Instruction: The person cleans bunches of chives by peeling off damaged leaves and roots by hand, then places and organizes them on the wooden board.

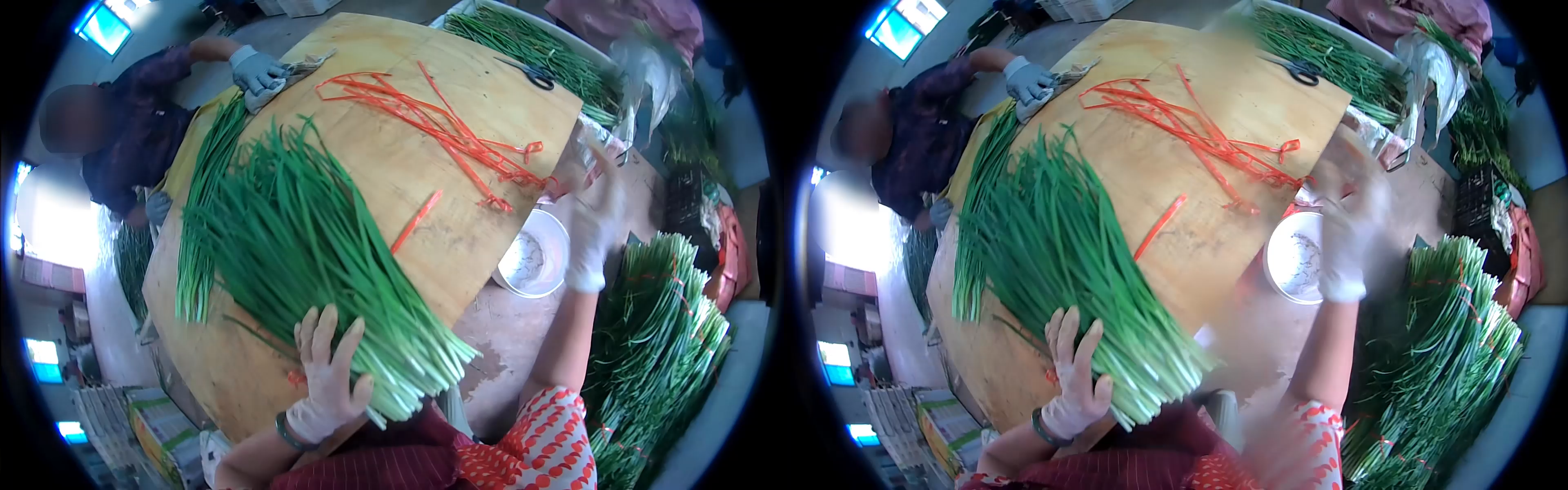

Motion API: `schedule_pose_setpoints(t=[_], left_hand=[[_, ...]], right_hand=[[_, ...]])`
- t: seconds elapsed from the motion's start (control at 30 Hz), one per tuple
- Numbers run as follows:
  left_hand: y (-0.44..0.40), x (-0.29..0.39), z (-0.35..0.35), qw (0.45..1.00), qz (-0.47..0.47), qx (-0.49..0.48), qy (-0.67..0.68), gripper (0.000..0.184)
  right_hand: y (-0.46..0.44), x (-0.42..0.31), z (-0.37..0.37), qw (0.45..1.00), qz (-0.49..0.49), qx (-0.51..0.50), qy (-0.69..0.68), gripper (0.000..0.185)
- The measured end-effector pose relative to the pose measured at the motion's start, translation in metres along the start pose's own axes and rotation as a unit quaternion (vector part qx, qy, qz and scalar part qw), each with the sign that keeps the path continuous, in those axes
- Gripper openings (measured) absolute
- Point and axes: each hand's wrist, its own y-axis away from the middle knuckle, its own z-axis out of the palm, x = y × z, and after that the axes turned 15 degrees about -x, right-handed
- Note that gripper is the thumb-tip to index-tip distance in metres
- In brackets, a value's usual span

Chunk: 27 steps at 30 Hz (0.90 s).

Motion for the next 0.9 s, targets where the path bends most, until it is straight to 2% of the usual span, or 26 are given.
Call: schedule_pose_setpoints(t=[0.07,0.1,0.2,0.27,0.3,0.33,0.43,0.53,0.6,0.63,0.7,0.73,0.8,0.83,0.9], left_hand=[[0.003,-0.001,0.003,1.000,0.001,0.005,0.014,0.058],[0.003,-0.001,0.003,1.000,-0.002,0.015,0.017,0.058],[0.007,0.001,-0.002,1.000,-0.009,0.009,0.020,0.058],[0.009,0.000,-0.001,0.999,0.000,0.026,0.034,0.058],[0.008,-0.001,-0.001,0.999,0.005,0.030,0.037,0.058],[0.006,0.000,-0.001,0.998,0.009,0.038,0.044,0.058],[-0.001,0.007,0.006,0.997,0.017,0.054,0.053,0.063],[-0.008,0.010,0.009,0.995,0.024,0.066,0.073,0.065],[-0.006,0.010,0.003,0.996,0.034,0.042,0.066,0.064],[-0.004,0.008,0.000,0.996,0.031,0.042,0.072,0.064],[0.007,-0.001,-0.007,0.989,0.074,0.067,0.112,0.062],[0.015,-0.006,-0.016,0.989,0.078,0.075,0.096,0.057],[0.029,-0.017,-0.021,0.989,0.060,0.102,0.083,0.056],[0.036,-0.022,-0.023,0.988,0.046,0.130,0.068,0.054],[0.058,-0.034,-0.029,0.985,-0.003,0.155,0.070,0.048]], right_hand=[[-0.027,-0.028,0.026,0.982,-0.075,-0.126,0.118,0.052],[-0.036,-0.030,0.050,0.951,-0.134,-0.157,0.229,0.054],[-0.040,-0.036,0.100,0.925,-0.151,-0.186,0.294,0.052],[-0.046,-0.042,0.100,0.917,-0.072,-0.285,0.271,0.038],[-0.049,-0.020,0.106,0.928,-0.097,-0.246,0.262,0.032],[-0.045,-0.019,0.102,0.941,-0.079,-0.211,0.252,0.023],[-0.048,0.004,0.084,0.940,-0.005,-0.169,0.297,0.023],[-0.049,-0.014,0.073,0.919,0.030,-0.219,0.326,0.029],[-0.040,-0.029,0.072,0.895,-0.092,-0.109,0.422,0.040],[-0.035,-0.037,0.070,0.893,-0.095,-0.114,0.425,0.040],[-0.021,-0.066,0.068,0.900,-0.176,-0.186,0.353,0.050],[-0.009,-0.083,0.066,0.898,-0.177,-0.192,0.353,0.050],[0.021,-0.113,0.057,0.893,-0.140,-0.409,0.129,0.062],[0.033,-0.117,0.059,0.892,-0.138,-0.410,0.130,0.062],[0.059,-0.118,0.064,0.878,-0.203,-0.365,0.235,0.075]])
